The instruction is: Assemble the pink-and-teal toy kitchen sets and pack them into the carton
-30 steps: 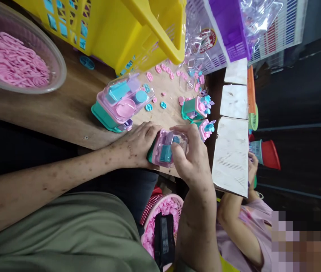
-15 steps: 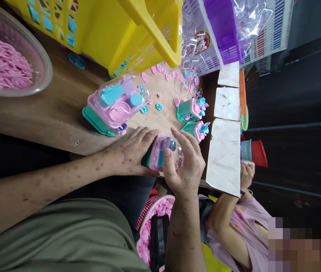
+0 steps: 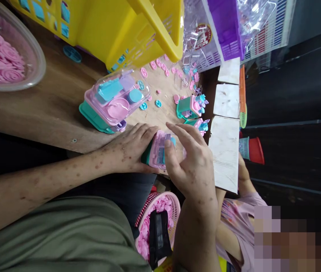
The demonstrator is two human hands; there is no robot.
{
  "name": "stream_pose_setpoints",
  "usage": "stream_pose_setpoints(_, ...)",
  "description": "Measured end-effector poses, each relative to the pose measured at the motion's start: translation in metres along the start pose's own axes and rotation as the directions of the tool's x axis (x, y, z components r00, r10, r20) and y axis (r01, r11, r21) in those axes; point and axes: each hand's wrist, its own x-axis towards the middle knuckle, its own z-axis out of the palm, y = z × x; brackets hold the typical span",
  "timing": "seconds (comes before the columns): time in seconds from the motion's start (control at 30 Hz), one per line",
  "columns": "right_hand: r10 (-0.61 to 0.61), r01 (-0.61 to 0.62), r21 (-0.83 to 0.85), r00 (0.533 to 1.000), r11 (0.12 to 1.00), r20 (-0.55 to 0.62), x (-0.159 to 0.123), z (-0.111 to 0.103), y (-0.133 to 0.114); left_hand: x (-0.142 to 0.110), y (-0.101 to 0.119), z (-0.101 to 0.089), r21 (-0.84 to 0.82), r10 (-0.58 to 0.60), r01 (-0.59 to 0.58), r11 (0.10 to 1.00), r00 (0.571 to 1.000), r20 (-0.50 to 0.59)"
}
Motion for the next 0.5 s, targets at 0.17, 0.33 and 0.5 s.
stream_pose_setpoints(0.17,-0.022,0.024,-0.063,0.999,0.998,0.033,0.0090,0.0051,-0.0042,0.0005,0.0024,-0.0038,-0.020,-0.018,0.018,1.000,1.000,0.016)
stream_pose_setpoints(0.33,-0.012,0.014,-0.069,1.000,0.998,0.021,0.0096,0.0073,-0.0032,0.0009,0.0035,-0.0048,-0.031,-0.027,0.028,0.999,0.999,0.024)
stream_pose_setpoints(0.5,-0.014,0.015,-0.069,1.000,0.998,0.011,0.0088,0.0092,-0.0026,0.0014,0.0023,-0.0038,-0.030,-0.018,0.019,0.999,0.999,0.026)
